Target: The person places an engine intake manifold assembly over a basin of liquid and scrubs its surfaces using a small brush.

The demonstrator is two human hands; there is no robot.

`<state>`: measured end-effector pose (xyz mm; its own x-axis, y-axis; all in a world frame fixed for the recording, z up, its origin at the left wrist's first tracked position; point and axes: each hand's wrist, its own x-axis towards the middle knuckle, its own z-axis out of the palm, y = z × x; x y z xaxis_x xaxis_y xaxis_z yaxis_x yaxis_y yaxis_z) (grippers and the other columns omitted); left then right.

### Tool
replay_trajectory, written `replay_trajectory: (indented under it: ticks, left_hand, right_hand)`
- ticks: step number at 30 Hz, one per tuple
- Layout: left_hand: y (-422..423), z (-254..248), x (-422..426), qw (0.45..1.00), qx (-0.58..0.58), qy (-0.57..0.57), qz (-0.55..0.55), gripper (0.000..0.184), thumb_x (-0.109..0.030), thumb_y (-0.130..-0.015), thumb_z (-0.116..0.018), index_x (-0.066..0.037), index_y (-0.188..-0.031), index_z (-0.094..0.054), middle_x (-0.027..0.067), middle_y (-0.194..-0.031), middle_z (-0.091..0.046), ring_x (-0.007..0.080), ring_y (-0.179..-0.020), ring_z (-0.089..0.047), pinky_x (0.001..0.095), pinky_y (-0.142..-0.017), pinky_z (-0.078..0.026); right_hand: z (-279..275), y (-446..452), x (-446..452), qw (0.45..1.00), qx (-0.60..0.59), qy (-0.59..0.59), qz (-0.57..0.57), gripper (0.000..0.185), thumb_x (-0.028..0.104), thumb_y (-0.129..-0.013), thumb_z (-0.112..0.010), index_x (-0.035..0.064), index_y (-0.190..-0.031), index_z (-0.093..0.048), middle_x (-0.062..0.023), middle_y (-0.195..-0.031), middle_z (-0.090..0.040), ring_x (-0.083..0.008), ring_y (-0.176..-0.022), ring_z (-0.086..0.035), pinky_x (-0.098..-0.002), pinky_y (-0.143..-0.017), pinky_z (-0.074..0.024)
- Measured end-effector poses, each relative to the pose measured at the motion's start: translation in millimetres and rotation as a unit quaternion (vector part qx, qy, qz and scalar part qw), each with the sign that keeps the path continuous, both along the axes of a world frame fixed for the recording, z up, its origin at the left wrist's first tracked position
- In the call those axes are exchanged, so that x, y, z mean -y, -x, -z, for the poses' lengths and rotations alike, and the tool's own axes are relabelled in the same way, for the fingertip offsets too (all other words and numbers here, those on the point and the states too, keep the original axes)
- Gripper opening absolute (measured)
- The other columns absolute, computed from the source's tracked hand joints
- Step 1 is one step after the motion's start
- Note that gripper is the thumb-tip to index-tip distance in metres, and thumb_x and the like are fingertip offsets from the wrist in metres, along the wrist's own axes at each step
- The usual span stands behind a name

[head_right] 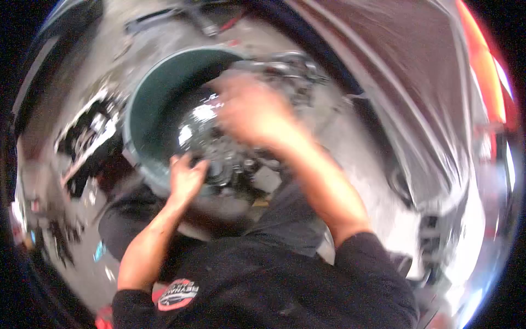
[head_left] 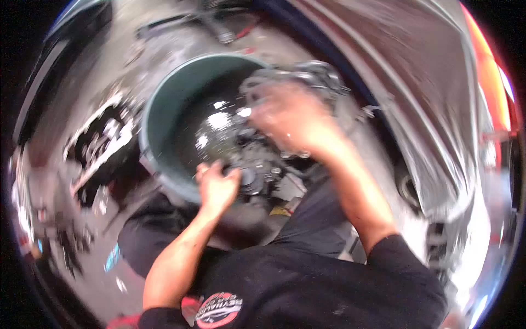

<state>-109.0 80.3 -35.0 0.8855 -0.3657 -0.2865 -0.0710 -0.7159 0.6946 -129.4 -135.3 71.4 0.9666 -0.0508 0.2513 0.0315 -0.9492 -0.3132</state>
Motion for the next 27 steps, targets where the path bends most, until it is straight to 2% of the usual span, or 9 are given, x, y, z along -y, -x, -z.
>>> replay_trajectory:
  ticks: [1, 2, 3, 4, 7, 21, 23, 25, 27]
  left_hand:
    - [-3.1, 14.0, 0.1, 0.999, 0.004, 0.020, 0.027, 0.049, -0.032, -0.080, -0.062, 0.001, -0.116, -0.065, 0.0306, -0.114, -0.053, 0.0433, -0.115, -0.049, 0.0481, -0.101, -0.041]
    - [0.7, 16.6, 0.9, 0.999, 0.001, 0.037, 0.039, 0.048, -0.032, -0.080, -0.062, 0.000, -0.116, -0.065, 0.0305, -0.114, -0.053, 0.0432, -0.115, -0.049, 0.0482, -0.101, -0.041]
    - [-1.3, 19.6, -0.4, 0.998, -0.003, 0.049, 0.041, 0.048, -0.032, -0.080, -0.062, 0.000, -0.116, -0.065, 0.0303, -0.114, -0.053, 0.0430, -0.115, -0.049, 0.0482, -0.101, -0.041]
    - [1.1, 19.2, 2.4, 0.997, -0.010, 0.056, 0.042, 0.048, -0.032, -0.081, -0.062, 0.000, -0.116, -0.065, 0.0302, -0.114, -0.053, 0.0429, -0.115, -0.049, 0.0483, -0.101, -0.041]
    - [-2.8, 19.5, -1.0, 0.996, -0.028, 0.077, 0.030, 0.047, -0.033, -0.082, -0.061, -0.001, -0.116, -0.065, 0.0298, -0.115, -0.053, 0.0424, -0.115, -0.049, 0.0485, -0.101, -0.041]
    - [-2.5, 16.5, -43.6, 0.997, 0.000, 0.073, 0.008, 0.044, -0.037, -0.086, -0.058, -0.007, -0.117, -0.067, 0.0279, -0.117, -0.052, 0.0403, -0.115, -0.050, 0.0492, -0.101, -0.041]
    - [-1.0, 19.9, -44.3, 0.991, 0.100, 0.028, 0.082, 0.043, -0.038, -0.087, -0.058, -0.007, -0.117, -0.067, 0.0276, -0.118, -0.052, 0.0400, -0.115, -0.051, 0.0493, -0.101, -0.041]
    - [4.4, 22.0, -53.0, 0.897, 0.357, -0.094, 0.241, 0.043, -0.038, -0.088, -0.057, -0.008, -0.117, -0.067, 0.0273, -0.118, -0.052, 0.0397, -0.115, -0.051, 0.0495, -0.102, -0.041]
    - [7.8, 24.8, -50.7, 0.861, 0.407, -0.127, 0.277, 0.043, -0.039, -0.088, -0.057, -0.009, -0.117, -0.067, 0.0270, -0.118, -0.052, 0.0394, -0.115, -0.051, 0.0496, -0.102, -0.041]
  right_hand:
    - [-0.3, -18.6, -32.8, 0.950, 0.073, 0.004, -0.304, 0.030, 0.028, -0.080, -0.064, 0.0088, -0.103, -0.070, -0.0140, -0.101, -0.069, -0.0304, -0.091, -0.066, -0.0450, -0.074, -0.0538]
    - [-18.5, -13.1, -73.9, 0.946, -0.117, -0.068, -0.294, 0.026, 0.024, -0.074, -0.065, 0.0079, -0.093, -0.071, -0.0140, -0.093, -0.069, -0.0323, -0.086, -0.068, -0.0461, -0.071, -0.0539]
    - [-32.8, -24.9, -120.2, 0.908, -0.242, 0.029, -0.340, 0.022, 0.023, -0.074, -0.066, 0.0074, -0.087, -0.072, -0.0136, -0.086, -0.070, -0.0317, -0.087, -0.068, -0.0454, -0.072, -0.0537]
    - [-40.9, -24.3, -143.0, 0.900, -0.203, -0.025, -0.386, 0.022, 0.024, -0.073, -0.066, 0.0077, -0.085, -0.073, -0.0119, -0.082, -0.070, -0.0305, -0.086, -0.068, -0.0459, -0.073, -0.0527]
    - [-26.0, -99.4, -257.6, 0.816, -0.185, 0.128, -0.532, 0.029, 0.034, -0.083, -0.064, 0.0098, -0.095, -0.075, -0.0124, -0.091, -0.072, -0.0286, -0.088, -0.069, -0.0472, -0.082, -0.0515]
    - [-52.9, -172.6, -255.3, 0.917, -0.183, -0.135, -0.329, 0.031, 0.028, -0.078, -0.068, 0.0049, -0.098, -0.072, -0.0155, -0.090, -0.071, -0.0328, -0.087, -0.068, -0.0457, -0.078, -0.0542]
    - [-65.9, -172.7, -247.0, 0.917, -0.190, -0.203, -0.286, 0.031, 0.027, -0.077, -0.069, 0.0042, -0.098, -0.071, -0.0159, -0.090, -0.071, -0.0334, -0.087, -0.068, -0.0454, -0.078, -0.0546]
    - [-63.6, -152.8, -235.3, 0.908, -0.204, -0.275, -0.241, 0.032, 0.027, -0.077, -0.070, 0.0035, -0.099, -0.071, -0.0164, -0.089, -0.071, -0.0340, -0.087, -0.068, -0.0452, -0.077, -0.0549]
    - [-42.3, -112.5, -214.2, 0.891, -0.216, -0.357, -0.177, 0.032, 0.026, -0.076, -0.070, 0.0028, -0.099, -0.071, -0.0168, -0.089, -0.070, -0.0345, -0.087, -0.068, -0.0450, -0.077, -0.0553]
